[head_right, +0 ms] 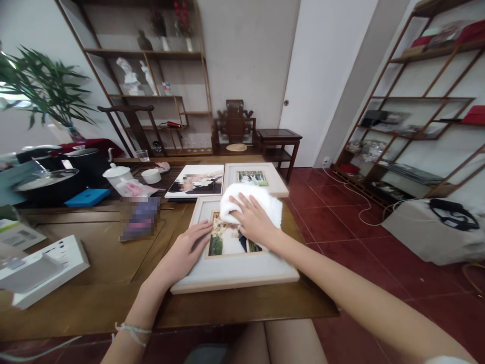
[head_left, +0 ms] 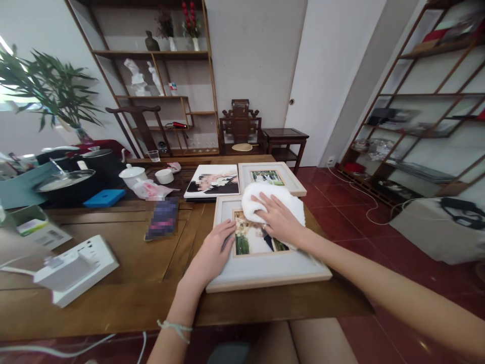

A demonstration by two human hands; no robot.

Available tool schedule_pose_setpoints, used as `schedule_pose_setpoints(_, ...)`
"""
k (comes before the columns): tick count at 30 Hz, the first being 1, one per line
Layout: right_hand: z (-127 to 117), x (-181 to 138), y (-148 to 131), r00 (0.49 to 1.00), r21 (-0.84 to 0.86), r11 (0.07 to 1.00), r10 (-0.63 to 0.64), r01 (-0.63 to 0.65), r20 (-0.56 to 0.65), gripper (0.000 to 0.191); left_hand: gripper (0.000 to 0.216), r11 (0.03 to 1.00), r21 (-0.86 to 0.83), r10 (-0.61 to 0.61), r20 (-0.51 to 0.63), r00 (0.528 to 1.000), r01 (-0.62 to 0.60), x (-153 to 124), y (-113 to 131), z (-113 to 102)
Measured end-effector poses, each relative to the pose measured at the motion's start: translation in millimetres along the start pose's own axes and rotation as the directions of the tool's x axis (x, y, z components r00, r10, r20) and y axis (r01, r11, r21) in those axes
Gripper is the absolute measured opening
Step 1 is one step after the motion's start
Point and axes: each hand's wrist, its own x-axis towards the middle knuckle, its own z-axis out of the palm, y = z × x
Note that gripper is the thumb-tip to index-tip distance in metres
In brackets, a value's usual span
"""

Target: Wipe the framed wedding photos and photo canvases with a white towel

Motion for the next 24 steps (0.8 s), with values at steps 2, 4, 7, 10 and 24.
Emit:
schedule_pose_setpoints(2,2.3,14.7,6.8,1.0,-0.009,1.0,-0.026,0.026,0.014,0.045,0.035,1.0,-0.001,0.004,-0.001,1.0,-0.004,0.2,0.8,-0.7)
schedule_pose_setpoints(4,2.3,22.1,7.9,0.997,0.015,0.998,-0.055,0.054,0.048,0.044,0.035,1.0,-0.002,0.003,-0.002,1.0,-0.003,0.4,0.9,-0.9)
schedule_pose_setpoints(7,-3.5,14.7,1.3,0.989,0.09,0.991,-0.11,0.101,0.102,0.042,0.035,1.0,0.0,0.005,0.0,1.0,-0.005,0.7,-0.2,0.0)
schedule_pose_setpoints(10,-20.4,-11.6,-13.1,0.964,0.259,0.957,-0.185,0.133,0.189,0.038,0.034,1.0,0.005,0.014,-0.015,1.0,-0.014,0.6,-1.6,1.5)
schedule_pose_setpoints(24,-53.4,-55.6,-38.8,0.953,0.374,0.927,-0.095,-0.02,0.287,0.037,0.038,0.999,-0.03,-0.026,0.014,1.0,0.026,-0.2,-1.2,1.4)
